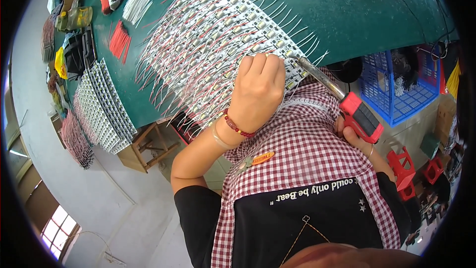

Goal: The person solders connections on a sheet of circuit boards using a soldering gun, holding the board in place with one hand while applying the heated tip to various points.

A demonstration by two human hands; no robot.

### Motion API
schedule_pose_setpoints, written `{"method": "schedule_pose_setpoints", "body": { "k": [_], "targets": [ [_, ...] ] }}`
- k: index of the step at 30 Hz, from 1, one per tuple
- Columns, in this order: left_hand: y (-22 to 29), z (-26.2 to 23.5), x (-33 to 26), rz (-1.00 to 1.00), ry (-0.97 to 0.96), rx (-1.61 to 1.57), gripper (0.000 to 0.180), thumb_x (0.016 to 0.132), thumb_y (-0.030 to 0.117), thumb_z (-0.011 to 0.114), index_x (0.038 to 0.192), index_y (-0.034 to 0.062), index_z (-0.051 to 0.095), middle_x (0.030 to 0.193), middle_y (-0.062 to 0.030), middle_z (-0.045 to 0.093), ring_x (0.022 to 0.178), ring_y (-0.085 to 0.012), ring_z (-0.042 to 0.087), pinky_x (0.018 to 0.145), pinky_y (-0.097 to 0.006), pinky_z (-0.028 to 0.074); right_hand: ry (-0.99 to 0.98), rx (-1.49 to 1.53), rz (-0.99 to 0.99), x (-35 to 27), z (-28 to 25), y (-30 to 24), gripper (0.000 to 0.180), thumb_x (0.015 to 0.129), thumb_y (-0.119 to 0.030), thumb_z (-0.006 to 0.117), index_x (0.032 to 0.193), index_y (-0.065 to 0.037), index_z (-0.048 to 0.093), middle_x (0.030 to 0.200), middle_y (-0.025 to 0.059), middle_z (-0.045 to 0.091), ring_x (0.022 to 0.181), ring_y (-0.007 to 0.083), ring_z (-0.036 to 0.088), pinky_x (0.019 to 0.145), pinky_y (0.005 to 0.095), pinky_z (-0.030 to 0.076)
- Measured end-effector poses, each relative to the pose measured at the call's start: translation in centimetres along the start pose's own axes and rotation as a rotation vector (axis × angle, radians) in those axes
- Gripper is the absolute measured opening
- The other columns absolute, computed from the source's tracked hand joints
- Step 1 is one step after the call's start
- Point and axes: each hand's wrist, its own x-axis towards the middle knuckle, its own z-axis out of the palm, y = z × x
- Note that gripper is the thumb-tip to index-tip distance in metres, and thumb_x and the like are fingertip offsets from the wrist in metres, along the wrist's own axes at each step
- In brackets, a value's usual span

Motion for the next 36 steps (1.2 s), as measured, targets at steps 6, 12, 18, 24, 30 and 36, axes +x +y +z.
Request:
{"method": "schedule_pose_setpoints", "body": {
  "k": [6, 12, 18, 24, 30, 36],
  "targets": [
    [0.1, -0.1, 0.0, 0.001, -0.016, 0.040, 0.008, 0.071, 0.006, 0.058, 0.078, 0.0026, 0.060, 0.078, -0.0063, 0.046, 0.076, -0.0199, 0.048, 0.069, -0.033, 0.037, 0.000, 0.022, -0.002, 0.1, 0.0, -0.1, 0.026, 0.080, -0.029, 0.068, 0.078, -0.003, 0.065, 0.073, 0.0068, 0.064, 0.067, 0.0251, 0.060, 0.062, 0.0340, 0.047],
    [-0.3, -2.2, -0.4, -0.058, -0.068, 0.067, 0.010, 0.074, 0.008, 0.059, 0.084, 0.0055, 0.063, 0.081, -0.0038, 0.050, 0.081, -0.0174, 0.052, 0.071, -0.034, 0.037, -0.018, 0.006, 0.011, -0.3, -0.5, 0.5, 0.027, 0.081, -0.032, 0.068, 0.079, -0.005, 0.066, 0.072, 0.0064, 0.063, 0.067, 0.0260, 0.061, 0.062, 0.0341, 0.047],
    [-1.5, -7.0, -2.6, -0.223, -0.054, 0.283, 0.028, 0.074, 0.005, 0.062, 0.101, 0.0033, 0.068, 0.080, -0.0038, 0.049, 0.075, -0.0193, 0.051, 0.068, -0.035, 0.036, -0.076, 0.255, 0.063, 0.6, 0.0, -1.4, 0.027, 0.085, -0.032, 0.066, 0.083, -0.006, 0.066, 0.072, 0.0019, 0.063, 0.067, 0.0173, 0.060, 0.062, 0.0310, 0.047],
    [0.9, -2.3, -1.6, -0.118, 0.006, -0.190, 0.026, 0.074, -0.002, 0.064, 0.099, 0.0025, 0.070, 0.078, -0.0054, 0.052, 0.072, -0.0220, 0.051, 0.065, -0.035, 0.040, -0.017, 0.103, -0.023, 0.3, -0.7, -0.1, 0.025, 0.083, -0.029, 0.070, 0.081, -0.005, 0.065, 0.070, 0.0018, 0.062, 0.063, 0.0145, 0.059, 0.058, 0.0278, 0.046],
    [0.8, 0.0, -1.4, -0.076, 0.003, -0.201, 0.023, 0.080, 0.005, 0.062, 0.101, -0.0013, 0.066, 0.082, -0.0078, 0.048, 0.077, -0.0222, 0.051, 0.069, -0.034, 0.041, 0.049, 0.202, 0.028, -0.8, 0.0, -1.2, 0.030, 0.080, -0.032, 0.073, 0.075, -0.004, 0.064, 0.068, 0.0039, 0.062, 0.062, 0.0167, 0.059, 0.057, 0.0285, 0.045],
    [0.8, 0.1, -1.3, -0.061, -0.009, -0.163, 0.023, 0.079, 0.005, 0.061, 0.100, -0.0029, 0.065, 0.083, -0.0084, 0.049, 0.078, -0.0223, 0.052, 0.069, -0.034, 0.042, -0.020, 0.032, -0.008, -0.8, -0.3, -0.1, 0.032, 0.082, -0.037, 0.068, 0.076, -0.006, 0.064, 0.070, 0.0053, 0.060, 0.061, 0.0232, 0.058, 0.056, 0.0338, 0.044]
  ]
}}
